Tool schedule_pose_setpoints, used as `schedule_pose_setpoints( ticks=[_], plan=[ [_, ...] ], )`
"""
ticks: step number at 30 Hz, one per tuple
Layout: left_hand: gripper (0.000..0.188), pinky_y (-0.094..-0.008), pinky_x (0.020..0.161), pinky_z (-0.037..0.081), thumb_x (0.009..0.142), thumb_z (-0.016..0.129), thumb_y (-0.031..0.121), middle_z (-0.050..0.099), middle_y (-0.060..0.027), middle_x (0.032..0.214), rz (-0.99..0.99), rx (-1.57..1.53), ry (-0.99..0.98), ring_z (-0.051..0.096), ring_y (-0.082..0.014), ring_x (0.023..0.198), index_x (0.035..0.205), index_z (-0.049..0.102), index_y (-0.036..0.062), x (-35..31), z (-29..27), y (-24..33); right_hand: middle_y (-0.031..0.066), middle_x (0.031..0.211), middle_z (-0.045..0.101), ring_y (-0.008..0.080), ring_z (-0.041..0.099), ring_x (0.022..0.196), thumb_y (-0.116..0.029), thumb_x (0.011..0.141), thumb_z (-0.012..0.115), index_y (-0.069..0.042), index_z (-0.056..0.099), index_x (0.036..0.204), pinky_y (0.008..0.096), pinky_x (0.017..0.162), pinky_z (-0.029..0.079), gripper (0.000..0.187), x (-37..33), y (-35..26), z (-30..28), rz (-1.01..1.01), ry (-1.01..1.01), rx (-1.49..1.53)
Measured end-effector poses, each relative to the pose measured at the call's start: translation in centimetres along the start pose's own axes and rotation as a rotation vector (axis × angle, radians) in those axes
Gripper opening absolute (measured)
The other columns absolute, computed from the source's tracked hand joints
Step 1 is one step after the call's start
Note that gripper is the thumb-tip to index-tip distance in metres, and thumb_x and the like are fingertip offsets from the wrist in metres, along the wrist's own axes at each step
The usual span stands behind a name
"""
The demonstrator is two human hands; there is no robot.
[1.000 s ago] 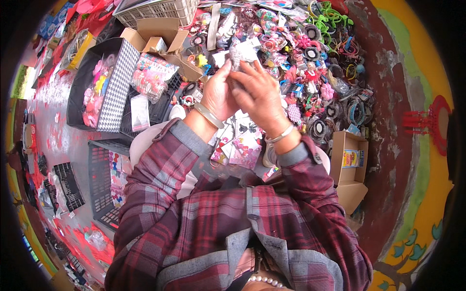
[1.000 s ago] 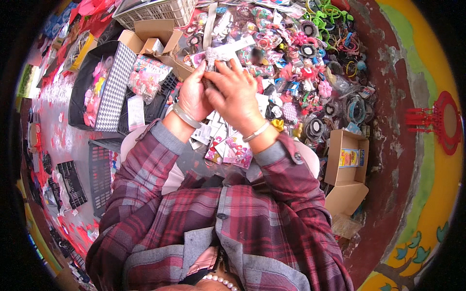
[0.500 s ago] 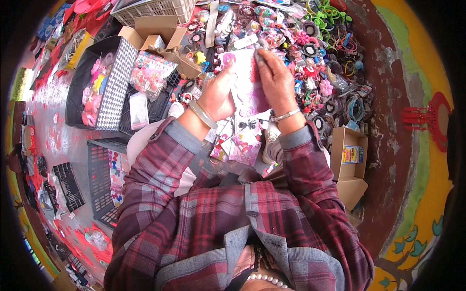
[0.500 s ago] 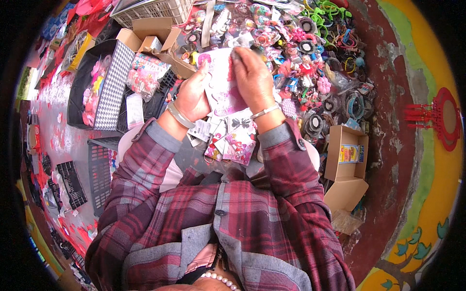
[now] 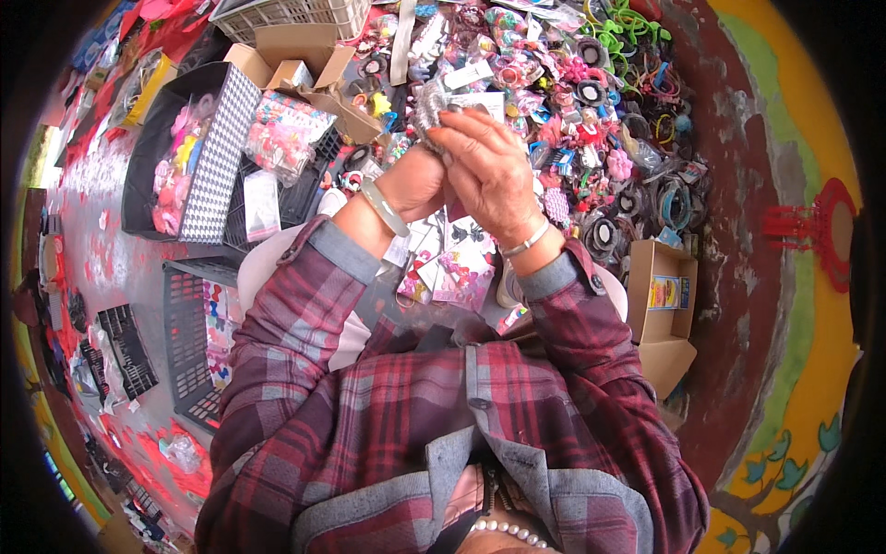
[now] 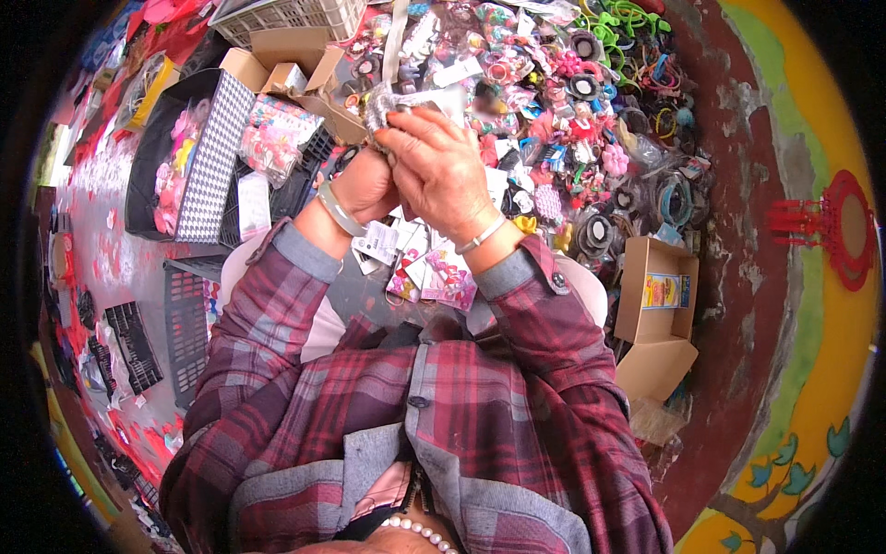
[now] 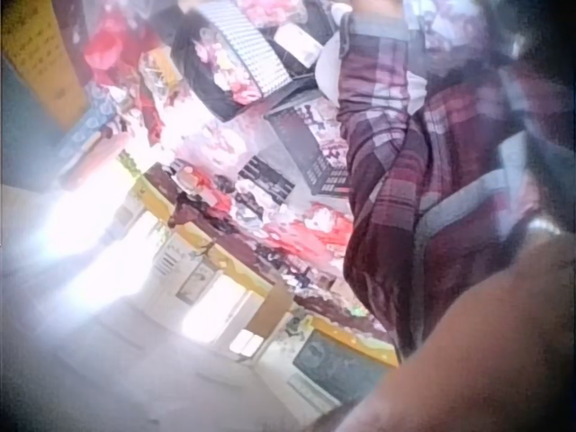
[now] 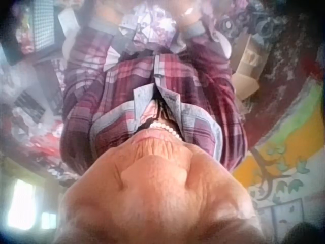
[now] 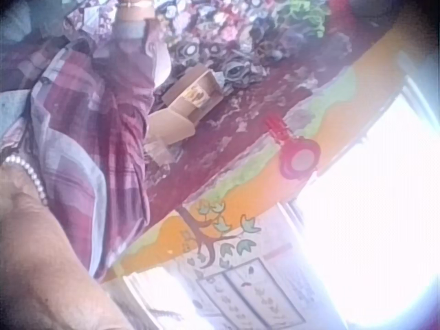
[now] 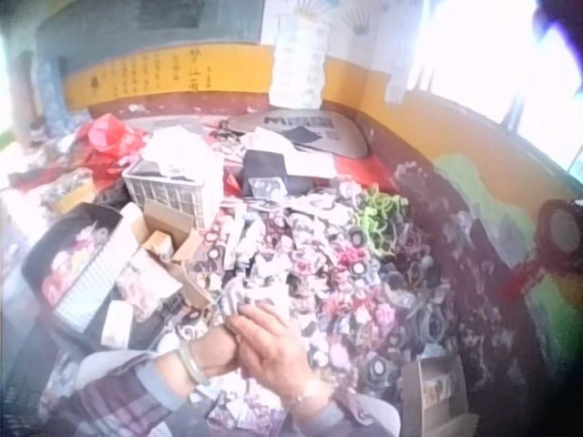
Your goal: The person sits on the floor surrounded by hair accessories and uses a cloth to wipe and clean packaged items, including hair clips and bows. They handle the items one by one, wiping them down and placing them into a nearby crate.
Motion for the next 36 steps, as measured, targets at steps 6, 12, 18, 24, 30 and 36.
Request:
schedule_pose_setpoints(
  ticks=[6, 12, 18, 24, 30, 36],
  plan=[
    [0.039, -0.0346, 0.091, 0.042, 0.081, 0.043, -0.007, 0.053, -0.0131, 0.114, -0.077, 0.163, -0.059, 0.052, -0.0216, 0.107, 0.119, 0.044, -0.0005, 0.1, -0.2, -1.1, 0.0091, 0.098, 0.062, 0.0237, 0.058, 0.091, -0.006, 0.078, 0.057, -0.008, 0.064, 0.098, 0.0319, 0.079, 0.045, 0.021, 0.1, 5.5, -1.0, 0.226, 0.152, -0.013],
    [0.04, -0.044, 0.097, 0.037, 0.082, 0.04, -0.004, 0.051, -0.0182, 0.12, 0.07, -0.155, 0.072, 0.05, -0.0292, 0.111, 0.122, 0.04, -0.0071, 0.2, -1.7, 0.9, 0.0117, 0.093, 0.063, 0.0228, 0.06, 0.083, -0.004, 0.081, 0.055, -0.002, 0.062, 0.098, 0.0301, 0.076, 0.047, 0.019, -1.4, 9.7, -5.3, 0.538, 0.488, 0.212],
    [0.028, -0.0392, 0.086, 0.044, 0.087, 0.04, 0.011, 0.059, -0.0149, 0.103, 0.164, -0.31, 0.163, 0.057, -0.0262, 0.094, 0.108, 0.052, -0.0018, 0.8, -4.0, 2.3, 0.0068, 0.1, 0.061, 0.0243, 0.057, 0.097, -0.006, 0.068, 0.065, -0.013, 0.063, 0.099, 0.0356, 0.08, 0.043, 0.032, -0.1, -0.2, -0.7, -0.088, 0.095, -0.102],
    [0.026, -0.0353, 0.086, 0.045, 0.091, 0.039, 0.013, 0.059, -0.0139, 0.102, 0.195, -0.371, 0.198, 0.058, -0.0242, 0.094, 0.108, 0.052, -0.0017, 0.5, -3.0, 3.3, 0.0041, 0.104, 0.06, 0.0242, 0.053, 0.102, -0.012, 0.073, 0.06, -0.013, 0.064, 0.099, 0.0378, 0.078, 0.041, 0.026, -0.5, 1.8, 0.7, 0.041, 0.011, -0.175],
    [0.025, -0.0352, 0.085, 0.047, 0.089, 0.043, 0.012, 0.059, -0.0139, 0.102, 0.153, -0.372, 0.206, 0.058, -0.0254, 0.094, 0.109, 0.05, -0.0029, 0.3, -3.0, 3.0, 0.0123, 0.086, 0.063, 0.0264, 0.061, 0.078, -0.005, 0.078, 0.057, -0.002, 0.063, 0.091, 0.0332, 0.07, 0.049, 0.015, -1.9, 9.5, -2.3, 0.401, 0.216, -0.042],
    [0.031, -0.0371, 0.088, 0.044, 0.091, 0.04, 0.017, 0.058, -0.0143, 0.108, 0.182, -0.344, 0.255, 0.056, -0.0256, 0.099, 0.113, 0.05, -0.0016, 0.6, -4.2, 3.0, 0.01, 0.099, 0.061, 0.025, 0.057, 0.096, 0.0, 0.069, 0.059, -0.007, 0.061, 0.102, 0.0352, 0.081, 0.045, 0.034, 0.4, 0.0, -3.3, -0.088, 0.168, -0.175]
  ],
)
Point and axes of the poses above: each hand's wrist, its own x-axis towards the middle knuckle, its own z-axis out of the palm, y = z × x, the point moved 7 cm from there along x, towards the middle knuckle
